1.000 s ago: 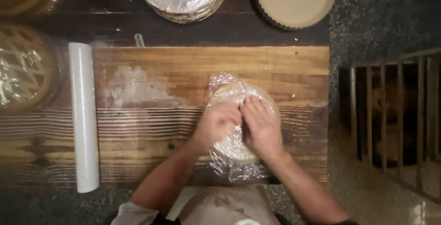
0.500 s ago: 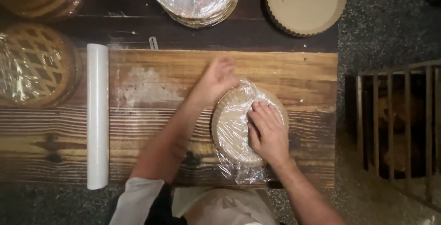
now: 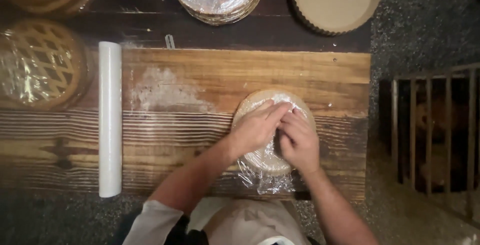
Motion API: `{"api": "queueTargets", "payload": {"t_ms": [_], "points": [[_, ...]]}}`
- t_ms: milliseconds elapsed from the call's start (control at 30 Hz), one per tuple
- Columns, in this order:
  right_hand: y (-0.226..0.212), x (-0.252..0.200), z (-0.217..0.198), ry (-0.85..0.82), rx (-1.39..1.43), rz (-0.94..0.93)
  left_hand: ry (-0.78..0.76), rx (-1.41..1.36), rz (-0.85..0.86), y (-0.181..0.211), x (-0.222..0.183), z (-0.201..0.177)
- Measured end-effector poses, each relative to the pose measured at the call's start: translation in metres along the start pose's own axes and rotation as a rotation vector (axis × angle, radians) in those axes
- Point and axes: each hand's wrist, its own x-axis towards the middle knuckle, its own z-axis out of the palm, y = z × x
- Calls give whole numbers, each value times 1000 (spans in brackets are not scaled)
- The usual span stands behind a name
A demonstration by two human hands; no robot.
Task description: Wrapping various pies and pie crusts with plastic wrap on a wooden workbench in a bakery.
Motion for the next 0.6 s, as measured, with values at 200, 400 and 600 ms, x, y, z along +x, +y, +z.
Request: {"api": "queueTargets", "payload": {"t_ms": [200, 400, 600], "points": [[-18, -23, -65, 238, 475, 546, -210, -49, -240, 29, -23, 4], [-12, -123, -68, -514, -81, 1123, -444, 175, -162, 50, -19, -6], [8, -144, -74, -398, 591, 1251, -416, -26, -184, 40, -23, -4]]}}
